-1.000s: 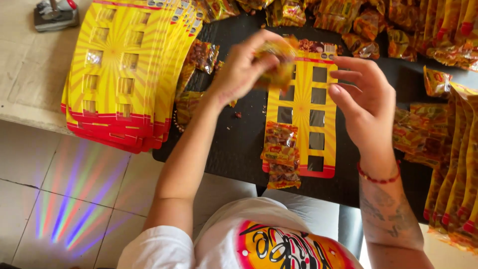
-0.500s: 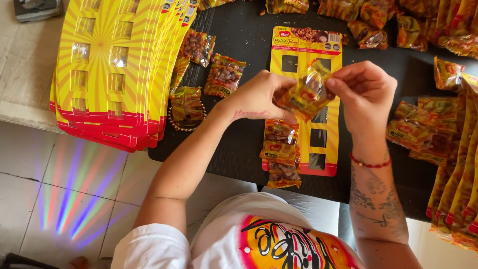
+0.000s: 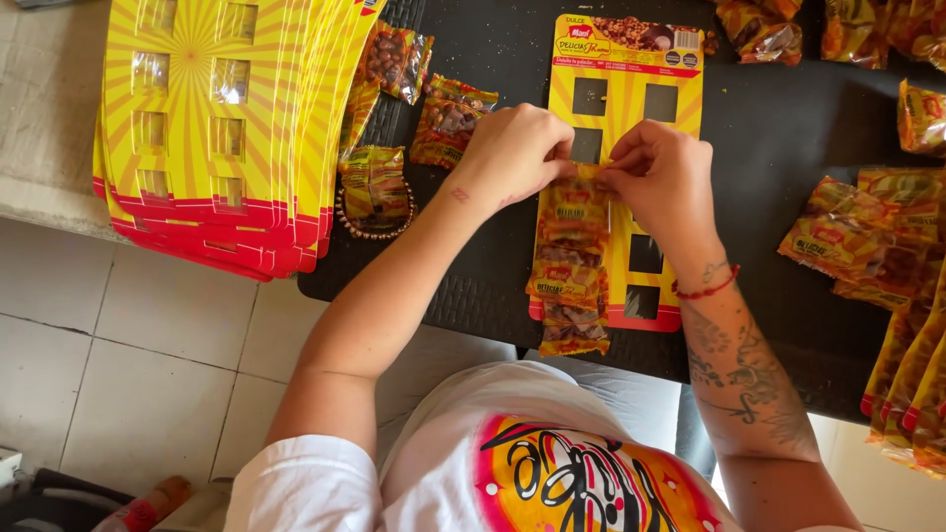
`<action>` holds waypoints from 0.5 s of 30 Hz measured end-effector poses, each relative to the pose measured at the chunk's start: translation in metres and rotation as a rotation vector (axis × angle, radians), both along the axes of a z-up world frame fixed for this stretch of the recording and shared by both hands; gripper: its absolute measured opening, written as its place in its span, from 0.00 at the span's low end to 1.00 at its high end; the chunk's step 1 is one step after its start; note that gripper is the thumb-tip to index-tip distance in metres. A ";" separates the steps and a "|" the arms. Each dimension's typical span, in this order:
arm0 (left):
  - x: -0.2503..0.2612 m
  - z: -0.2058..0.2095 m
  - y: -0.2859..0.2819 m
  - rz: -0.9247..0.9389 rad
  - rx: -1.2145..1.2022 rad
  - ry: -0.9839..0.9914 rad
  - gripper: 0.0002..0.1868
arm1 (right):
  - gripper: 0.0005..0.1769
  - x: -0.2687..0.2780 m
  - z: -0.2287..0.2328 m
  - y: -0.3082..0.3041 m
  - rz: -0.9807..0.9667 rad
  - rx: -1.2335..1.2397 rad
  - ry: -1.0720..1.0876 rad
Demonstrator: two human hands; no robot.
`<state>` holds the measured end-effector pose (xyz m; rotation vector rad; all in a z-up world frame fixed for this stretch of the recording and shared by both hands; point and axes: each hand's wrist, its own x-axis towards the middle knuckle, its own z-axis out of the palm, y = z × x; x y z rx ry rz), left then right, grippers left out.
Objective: The person places snack packets into yellow cardboard display strips, fills each slot by hand, and then stacks the completed strips on a table.
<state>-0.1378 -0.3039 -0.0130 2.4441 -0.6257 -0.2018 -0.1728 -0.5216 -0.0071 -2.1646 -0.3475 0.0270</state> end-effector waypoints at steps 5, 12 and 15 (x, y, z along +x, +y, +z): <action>-0.001 -0.006 -0.004 0.100 0.060 -0.287 0.20 | 0.15 -0.014 0.019 0.020 0.012 -0.284 -0.419; 0.082 0.003 0.047 0.654 0.210 -0.730 0.30 | 0.14 -0.026 0.036 0.034 0.317 -0.315 -0.160; 0.083 0.016 0.062 0.574 0.153 -0.729 0.29 | 0.16 -0.027 0.039 0.028 0.294 -0.260 -0.193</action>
